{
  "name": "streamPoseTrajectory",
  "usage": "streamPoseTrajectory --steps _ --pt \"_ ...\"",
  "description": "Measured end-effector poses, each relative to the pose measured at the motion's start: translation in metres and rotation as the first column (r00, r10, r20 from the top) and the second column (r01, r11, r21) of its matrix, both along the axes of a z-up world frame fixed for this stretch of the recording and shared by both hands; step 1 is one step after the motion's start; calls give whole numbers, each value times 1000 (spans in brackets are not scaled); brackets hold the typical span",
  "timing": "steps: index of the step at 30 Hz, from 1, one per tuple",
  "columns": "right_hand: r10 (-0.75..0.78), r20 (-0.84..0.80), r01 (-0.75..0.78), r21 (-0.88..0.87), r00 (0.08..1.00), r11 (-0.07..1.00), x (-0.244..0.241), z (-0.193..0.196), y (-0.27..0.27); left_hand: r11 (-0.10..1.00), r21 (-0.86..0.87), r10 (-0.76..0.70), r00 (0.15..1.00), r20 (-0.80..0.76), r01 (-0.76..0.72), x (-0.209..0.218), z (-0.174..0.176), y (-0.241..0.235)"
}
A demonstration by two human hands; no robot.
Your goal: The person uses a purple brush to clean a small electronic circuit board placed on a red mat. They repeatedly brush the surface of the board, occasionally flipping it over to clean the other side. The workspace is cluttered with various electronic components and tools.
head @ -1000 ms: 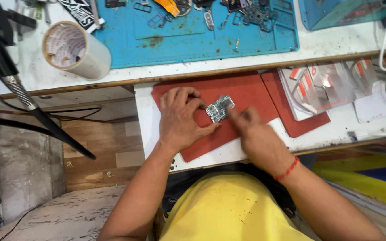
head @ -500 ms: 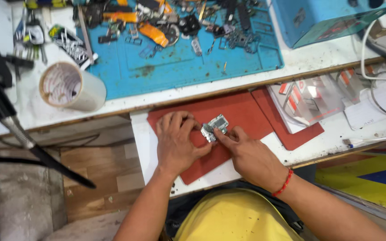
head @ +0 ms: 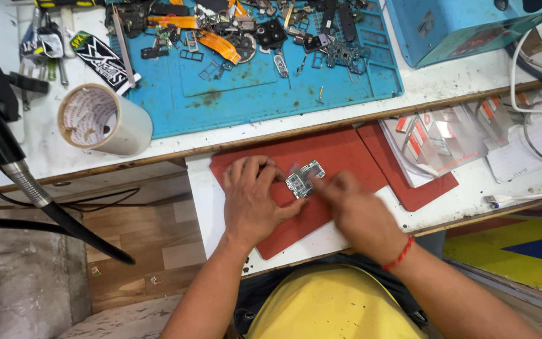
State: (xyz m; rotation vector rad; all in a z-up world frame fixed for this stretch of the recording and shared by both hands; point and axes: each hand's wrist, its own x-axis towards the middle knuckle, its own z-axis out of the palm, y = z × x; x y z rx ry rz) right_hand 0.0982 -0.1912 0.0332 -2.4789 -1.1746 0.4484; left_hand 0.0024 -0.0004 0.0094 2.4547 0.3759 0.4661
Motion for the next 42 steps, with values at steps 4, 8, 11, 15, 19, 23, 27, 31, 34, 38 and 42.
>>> streamPoseTrajectory --steps 4,8,11,15,19,23,27,31,34,38,42 --pt "22 -70 -29 -104 997 994 0 3 -10 1000 22 -8 1000 18 8 0 -2 4" --pt "2 -7 -2 30 1000 1000 7 -6 -17 999 42 -26 999 45 24 -1 -11 2" --pt "167 -143 -150 121 976 981 0 -5 -18 996 83 -29 996 82 23 -1 -13 3" --pt "-82 -53 82 -9 995 997 9 0 -9 999 35 23 999 32 -24 3 -10 0" --pt "131 -98 -127 47 987 991 7 2 -15 996 61 67 998 -9 -67 11 -11 -2" --pt "34 -97 -31 33 995 999 9 4 -13 995 42 87 995 -50 -85 8 -14 -4" --pt "193 -140 -188 48 971 981 1 9 -12 997 46 65 995 -78 -61 7 -10 -2" --pt "44 -112 -45 -4 993 999 12 11 -5 997 29 68 996 -52 -66 7 -8 -3" --pt "128 -144 -121 59 981 991 2 11 -7 998 43 52 998 -34 -51 7 -5 -2" --pt "94 -45 -89 94 995 992 7 1 -6 998 34 52 999 -5 -52 6 -6 -4" --pt "79 -28 -81 -62 996 995 4 -2 -5 998 46 45 999 -2 -45 5 -5 -2"
